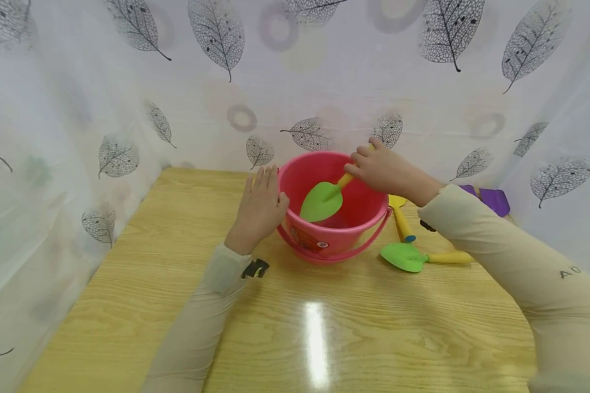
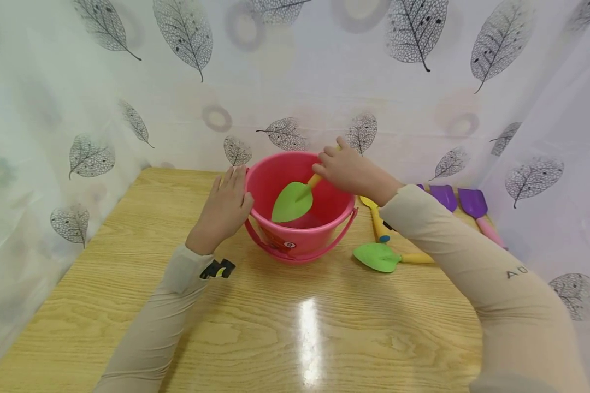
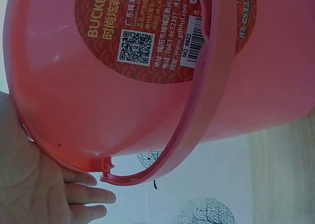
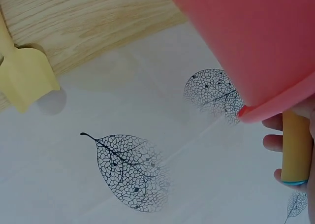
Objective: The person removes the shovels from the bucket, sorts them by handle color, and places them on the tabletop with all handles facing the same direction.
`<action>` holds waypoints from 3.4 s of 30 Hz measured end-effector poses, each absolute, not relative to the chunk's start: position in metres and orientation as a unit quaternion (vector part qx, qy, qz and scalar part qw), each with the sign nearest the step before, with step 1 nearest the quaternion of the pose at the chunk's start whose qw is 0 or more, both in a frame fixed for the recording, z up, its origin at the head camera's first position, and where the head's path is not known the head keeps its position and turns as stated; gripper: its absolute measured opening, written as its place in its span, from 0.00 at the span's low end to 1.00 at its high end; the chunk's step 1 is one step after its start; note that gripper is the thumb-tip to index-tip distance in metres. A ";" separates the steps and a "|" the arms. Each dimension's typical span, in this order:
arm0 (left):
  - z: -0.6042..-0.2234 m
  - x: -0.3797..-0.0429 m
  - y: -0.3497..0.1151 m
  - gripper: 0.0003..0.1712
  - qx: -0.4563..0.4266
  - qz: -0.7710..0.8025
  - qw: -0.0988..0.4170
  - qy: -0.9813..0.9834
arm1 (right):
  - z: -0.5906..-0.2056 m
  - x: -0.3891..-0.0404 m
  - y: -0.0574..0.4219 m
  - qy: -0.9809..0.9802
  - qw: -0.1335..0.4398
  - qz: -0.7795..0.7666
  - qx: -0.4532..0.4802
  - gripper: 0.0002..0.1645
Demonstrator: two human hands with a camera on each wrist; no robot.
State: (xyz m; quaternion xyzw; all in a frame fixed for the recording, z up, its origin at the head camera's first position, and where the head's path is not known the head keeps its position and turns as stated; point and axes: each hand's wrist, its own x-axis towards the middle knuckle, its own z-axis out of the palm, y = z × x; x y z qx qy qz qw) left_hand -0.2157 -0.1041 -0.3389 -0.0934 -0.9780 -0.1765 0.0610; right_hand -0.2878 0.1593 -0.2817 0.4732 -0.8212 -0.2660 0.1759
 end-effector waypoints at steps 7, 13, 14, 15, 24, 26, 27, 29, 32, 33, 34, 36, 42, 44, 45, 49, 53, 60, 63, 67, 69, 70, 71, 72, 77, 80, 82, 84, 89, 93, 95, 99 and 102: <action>-0.338 -0.215 -0.104 0.37 -0.092 -0.177 0.059 -0.978 | -0.281 -0.284 0.176 -0.831 0.218 -0.225 0.460 0.13; -0.339 -0.216 -0.103 0.37 -0.091 -0.175 0.061 -0.978 | -0.282 -0.281 0.186 -0.845 0.234 -0.181 0.445 0.11; -0.339 -0.216 -0.103 0.36 -0.091 -0.174 0.061 -0.979 | -0.283 -0.280 0.187 -0.847 0.236 -0.176 0.443 0.11; -0.339 -0.216 -0.104 0.36 -0.091 -0.173 0.061 -0.979 | -0.283 -0.280 0.189 -0.847 0.239 -0.172 0.442 0.11; -0.338 -0.216 -0.104 0.37 -0.092 -0.178 0.058 -0.978 | -0.294 -0.277 0.206 -0.838 0.299 -0.146 0.433 0.15; -0.339 -0.216 -0.104 0.37 -0.091 -0.178 0.058 -0.978 | -0.296 -0.276 0.210 -0.837 0.310 -0.138 0.428 0.15; -0.339 -0.216 -0.104 0.37 -0.092 -0.178 0.056 -0.978 | -0.297 -0.275 0.212 -0.838 0.314 -0.132 0.425 0.15; -0.339 -0.216 -0.104 0.37 -0.092 -0.176 0.055 -0.978 | -0.298 -0.273 0.216 -0.842 0.320 -0.123 0.418 0.15; -0.338 -0.216 -0.104 0.37 -0.093 -0.175 0.056 -0.979 | -0.298 -0.270 0.222 -0.849 0.320 -0.112 0.404 0.15; -0.338 -0.216 -0.104 0.37 -0.093 -0.174 0.056 -0.979 | -0.298 -0.269 0.225 -0.852 0.319 -0.109 0.400 0.14; -0.338 -0.216 -0.104 0.37 -0.093 -0.174 0.057 -0.979 | -0.298 -0.268 0.227 -0.856 0.317 -0.107 0.395 0.14; -0.337 -0.215 -0.104 0.36 -0.093 -0.174 0.058 -0.979 | -0.298 -0.266 0.231 -0.862 0.313 -0.101 0.387 0.13; -0.337 -0.214 -0.104 0.36 -0.095 -0.178 0.057 -0.978 | -0.302 -0.263 0.240 -0.873 0.309 -0.086 0.368 0.11; -0.337 -0.215 -0.104 0.36 -0.096 -0.179 0.057 -0.978 | -0.303 -0.261 0.242 -0.877 0.309 -0.080 0.360 0.11; -0.337 -0.215 -0.104 0.36 -0.096 -0.178 0.056 -0.978 | -0.304 -0.261 0.243 -0.879 0.307 -0.077 0.357 0.11; -0.338 -0.214 -0.104 0.36 -0.096 -0.176 0.055 -0.978 | -0.305 -0.257 0.246 -0.892 0.294 -0.066 0.337 0.12; -0.337 -0.214 -0.104 0.36 -0.096 -0.177 0.054 -0.978 | -0.306 -0.253 0.252 -0.898 0.294 -0.053 0.322 0.12; -0.337 -0.214 -0.104 0.36 -0.094 -0.178 0.055 -0.978 | -0.309 -0.247 0.268 -0.898 0.319 -0.021 0.304 0.13; -0.337 -0.214 -0.104 0.36 -0.094 -0.180 0.057 -0.978 | -0.309 -0.244 0.275 -0.901 0.317 -0.008 0.295 0.14; -0.337 -0.214 -0.104 0.36 -0.092 -0.181 0.057 -0.978 | -0.309 -0.239 0.284 -0.904 0.317 -0.005 0.286 0.14; -0.337 -0.213 -0.104 0.36 -0.090 -0.180 0.055 -0.978 | -0.309 -0.237 0.289 -0.905 0.318 -0.004 0.282 0.13; -0.337 -0.213 -0.103 0.36 -0.089 -0.181 0.054 -0.978 | -0.309 -0.236 0.291 -0.905 0.319 -0.003 0.280 0.13; -0.336 -0.213 -0.103 0.36 -0.089 -0.181 0.055 -0.978 | -0.310 -0.235 0.294 -0.905 0.320 -0.004 0.280 0.13; -0.336 -0.213 -0.103 0.36 -0.088 -0.181 0.054 -0.978 | -0.310 -0.234 0.297 -0.906 0.319 -0.001 0.278 0.13; -0.336 -0.214 -0.103 0.36 -0.089 -0.179 0.054 -0.978 | -0.314 -0.229 0.313 -0.912 0.310 0.008 0.269 0.13; -0.337 -0.214 -0.103 0.36 -0.091 -0.179 0.056 -0.978 | -0.317 -0.227 0.323 -0.915 0.302 0.019 0.265 0.14; -0.338 -0.214 -0.104 0.36 -0.092 -0.178 0.057 -0.978 | -0.321 -0.226 0.329 -0.914 0.303 0.023 0.268 0.15; -0.338 -0.214 -0.104 0.36 -0.092 -0.178 0.056 -0.978 | -0.324 -0.224 0.336 -0.913 0.304 0.027 0.270 0.15; -0.339 -0.216 -0.104 0.36 -0.094 -0.178 0.056 -0.978 | -0.334 -0.220 0.355 -0.917 0.298 0.037 0.262 0.13; -0.340 -0.217 -0.104 0.36 -0.095 -0.178 0.059 -0.978 | -0.342 -0.215 0.369 -0.928 0.280 0.044 0.242 0.14; -0.340 -0.217 -0.104 0.36 -0.096 -0.177 0.060 -0.978 | -0.346 -0.214 0.376 -0.933 0.272 0.049 0.232 0.12; -0.340 -0.218 -0.104 0.36 -0.098 -0.172 0.062 -0.978 | -0.354 -0.212 0.391 -0.936 0.267 0.056 0.222 0.09; -0.339 -0.217 -0.104 0.36 -0.098 -0.170 0.062 -0.979 | -0.360 -0.210 0.402 -0.936 0.270 0.052 0.220 0.14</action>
